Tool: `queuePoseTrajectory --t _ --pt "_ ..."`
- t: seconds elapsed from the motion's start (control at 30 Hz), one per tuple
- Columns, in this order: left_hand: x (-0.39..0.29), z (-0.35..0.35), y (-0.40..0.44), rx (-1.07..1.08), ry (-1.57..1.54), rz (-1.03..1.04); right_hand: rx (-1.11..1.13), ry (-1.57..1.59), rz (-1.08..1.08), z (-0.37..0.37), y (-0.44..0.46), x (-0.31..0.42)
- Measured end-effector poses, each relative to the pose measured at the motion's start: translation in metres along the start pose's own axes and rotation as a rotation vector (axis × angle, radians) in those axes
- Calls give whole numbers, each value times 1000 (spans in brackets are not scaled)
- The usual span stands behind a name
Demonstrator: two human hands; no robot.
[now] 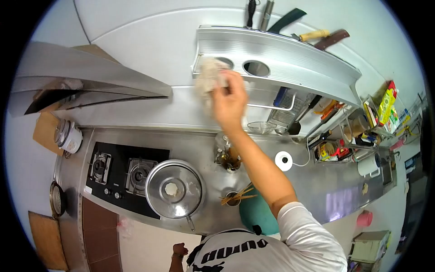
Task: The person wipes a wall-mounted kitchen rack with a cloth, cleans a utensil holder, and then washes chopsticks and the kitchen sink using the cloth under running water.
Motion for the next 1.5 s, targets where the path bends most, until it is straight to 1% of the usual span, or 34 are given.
queuePoseTrajectory --t 0.03,0.1,0.13,0.17,0.2,0.23,0.27,0.3,0.37,0.4,0.47,0.5,0.57,0.63,0.67,0.7,0.73,0.8,0.87,0.9,0.93,0.97,1.0,1.03,1.07,1.1,1.13,1.17,1.2,1.27,1.3,1.33,1.43,1.5 --pt "-3 -9 -3 98 -102 -104 75 -99 -130 11 -2 1" --pt "11 4 1 -215 174 157 160 -160 -252 27 -6 5" --pt "34 28 17 68 -254 -51 149 -172 -250 26 -4 5" --pt "53 48 31 240 -650 -341 213 -193 -274 25 -3 5" --pt "39 37 25 253 -877 -498 278 -210 -297 23 -3 5" --pt "30 31 18 262 -1106 -657 271 -214 -294 19 -3 4" --pt "7 1 6 170 -624 -391 308 -260 -327 11 -3 1" --pt "14 7 10 172 -619 -389 349 -307 -361 2 -2 -1" --pt "26 18 14 240 -1186 -714 322 -367 -392 -20 2 -3" --pt "24 16 12 240 -1185 -715 296 -421 -425 -33 4 -5" --pt "21 14 9 184 -1323 -805 221 -459 -422 -60 7 -12" --pt "21 14 7 183 -1326 -808 175 -532 -438 -83 12 -14" --pt "21 17 8 146 -1173 -692 84 -660 -445 -123 19 -15" --pt "18 16 6 131 -1241 -759 -4 -757 -436 -150 20 -17" --pt "16 14 6 114 -1305 -824 -67 -717 -353 -159 19 -19" --pt "16 16 7 116 -1304 -825 -128 -678 -269 -163 18 -18" --pt "18 16 7 155 -1285 -792 -127 -682 -265 -163 15 -15" --pt "19 12 7 194 -1255 -754 -136 -519 -9 -161 14 -12" --pt "9 -3 7 67 -14 -13 -107 -400 -98 -154 11 -12" --pt "8 -5 8 69 -5 -13 -112 -304 -125 -149 7 -13" --pt "9 -5 11 176 -496 -252 -101 -196 -74 -144 3 -4" --pt "8 -2 13 278 -989 -493 -106 -199 -70 -143 -2 4" --pt "5 0 13 188 -1295 -684 -130 -179 -68 -143 -7 10" --pt "1 1 12 186 -1292 -690 -152 -158 -65 -143 -13 15" --pt "-1 1 11 120 -1325 -772 -184 -132 -40 -148 -20 18" --pt "-3 -1 9 55 -1355 -849 -226 -86 5 -154 -25 21" --pt "-4 -5 4 60 -1348 -850 -276 -98 73 -164 -30 22" --pt "-7 -10 2 98 -1187 -762 -327 -114 139 -176 -34 20" --pt "-9 -14 0 120 -1025 -675 -408 7 231 -187 -36 15" --pt "2 -9 2 119 -592 -416 -458 39 263 -202 -34 8" --pt "4 -9 3 110 -462 -339 -504 85 297 -206 -30 6" --pt "7 -8 3 106 -419 -314 -486 -62 226 -208 -24 3" --pt "9 -11 10 114 -464 -330 -380 -393 62 -206 -2 -12" --pt "7 -13 15 126 -659 -426 -361 -267 171 -193 9 -17"
Point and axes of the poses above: each hand's wrist, its own y-axis towards the middle knuckle, its own z-axis out of the palm, x = y × z, the point moved 1 cm from there along y, towards the middle knuckle, and after that the axes turned 8 degrees about -z, right-handed, at the moved point
